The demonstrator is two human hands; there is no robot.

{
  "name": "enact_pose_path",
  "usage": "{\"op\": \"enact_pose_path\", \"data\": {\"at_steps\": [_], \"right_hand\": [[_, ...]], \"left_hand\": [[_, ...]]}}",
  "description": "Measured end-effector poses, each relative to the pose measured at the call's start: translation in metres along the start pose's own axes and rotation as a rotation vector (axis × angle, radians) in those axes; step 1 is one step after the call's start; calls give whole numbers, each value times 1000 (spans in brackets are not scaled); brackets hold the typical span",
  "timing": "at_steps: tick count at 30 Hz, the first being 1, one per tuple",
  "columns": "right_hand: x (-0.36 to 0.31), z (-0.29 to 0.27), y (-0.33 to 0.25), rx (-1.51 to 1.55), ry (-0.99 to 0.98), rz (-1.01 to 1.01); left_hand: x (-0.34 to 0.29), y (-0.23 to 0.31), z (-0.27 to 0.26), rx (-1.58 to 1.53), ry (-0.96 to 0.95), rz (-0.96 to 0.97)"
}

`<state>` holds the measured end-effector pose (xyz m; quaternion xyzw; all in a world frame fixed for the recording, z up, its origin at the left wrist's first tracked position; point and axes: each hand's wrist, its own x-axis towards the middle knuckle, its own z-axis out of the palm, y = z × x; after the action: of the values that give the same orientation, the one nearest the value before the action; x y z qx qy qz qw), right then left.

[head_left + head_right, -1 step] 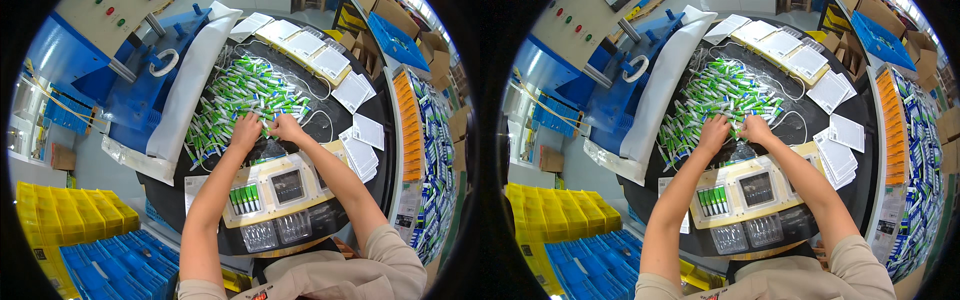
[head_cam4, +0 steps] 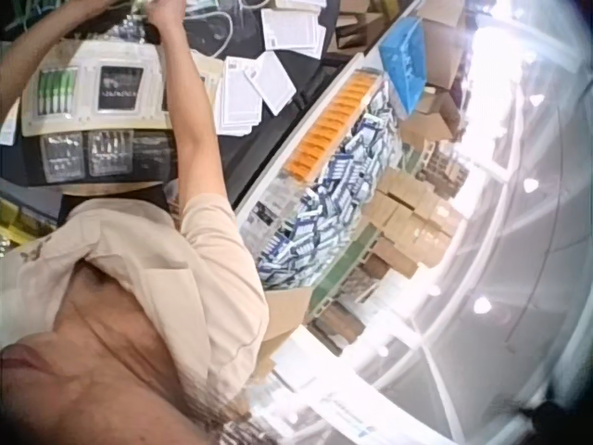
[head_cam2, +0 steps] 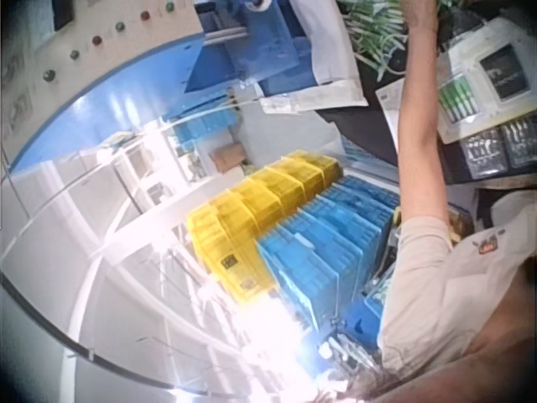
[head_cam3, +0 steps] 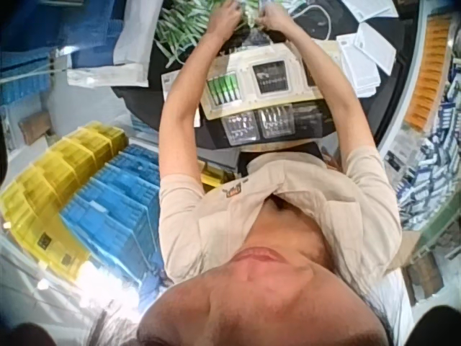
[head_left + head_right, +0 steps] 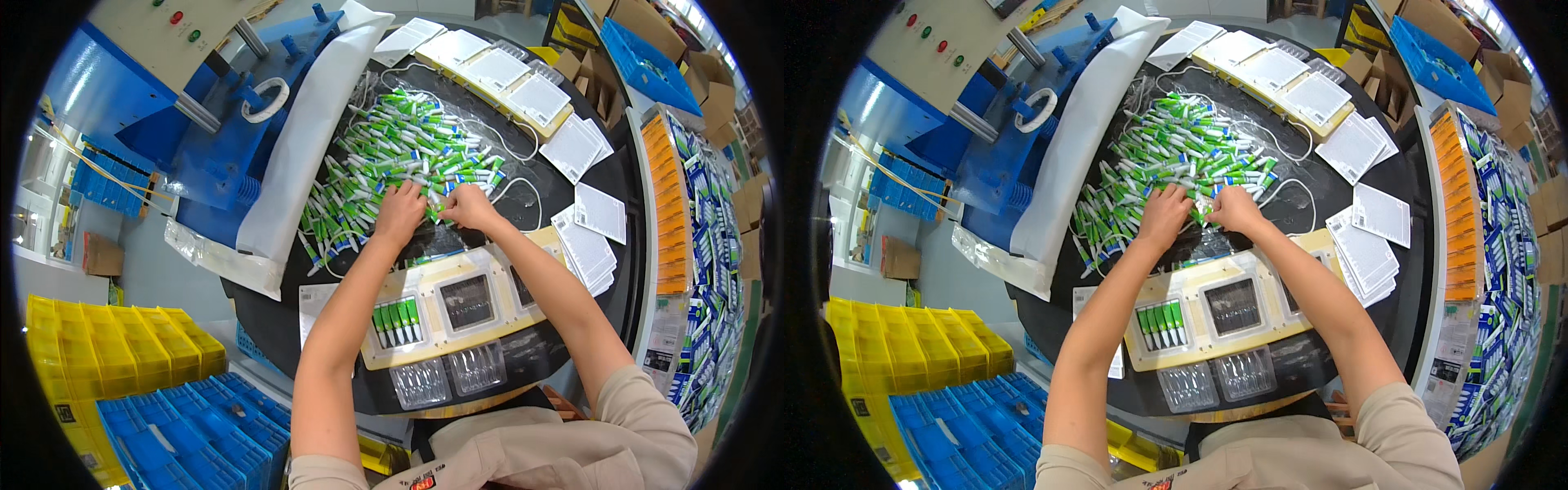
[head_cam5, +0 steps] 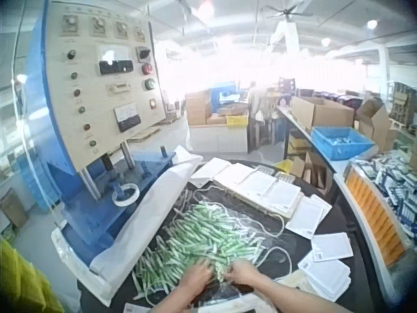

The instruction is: The person places green cylindrical batteries into a wooden jig, then covers them with white paper sheets and stacks the completed units. The person repeats this process multiple times, handling batteries and paper sheets by hand.

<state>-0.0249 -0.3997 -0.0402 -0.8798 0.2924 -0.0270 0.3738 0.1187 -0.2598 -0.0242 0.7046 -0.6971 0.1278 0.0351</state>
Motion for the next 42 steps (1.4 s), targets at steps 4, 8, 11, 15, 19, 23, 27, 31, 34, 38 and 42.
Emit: {"op": "enact_pose_path", "data": {"at_steps": [4, 8, 11, 15, 19, 23, 27, 31, 34, 38, 42], "right_hand": [[-40, -32, 7, 142, 144, -148], [-81, -43, 18, 177, 127, -28], [-87, -29, 20, -66, 241, -196], [-82, -16, 12, -23, 221, -373], [-119, -21, 4, -195, 212, -773], [-170, -10, -3, -436, 124, -1088], [-179, 7, -5, -426, 84, -1002], [-191, 9, -5, -209, 246, -868], [-211, 13, -8, -162, 234, -687], [-218, 24, -13, -181, 246, -589], [-213, 28, -16, -167, 254, -566]], "left_hand": [[-32, 25, -25, -14, 93, -82], [-110, 104, -72, -530, 234, -554], [-144, 161, -91, -649, 262, -708], [-151, 202, -94, -541, 271, -804], [-142, 223, -87, -382, 351, -744], [-133, 232, -72, -222, 400, -710], [-133, 238, -62, -256, 408, -695], [-137, 238, -60, -287, 323, -713], [-137, 236, -56, -294, 319, -675], [-138, 229, -55, -285, 265, -695], [-139, 225, -59, -297, 217, -672]]}}
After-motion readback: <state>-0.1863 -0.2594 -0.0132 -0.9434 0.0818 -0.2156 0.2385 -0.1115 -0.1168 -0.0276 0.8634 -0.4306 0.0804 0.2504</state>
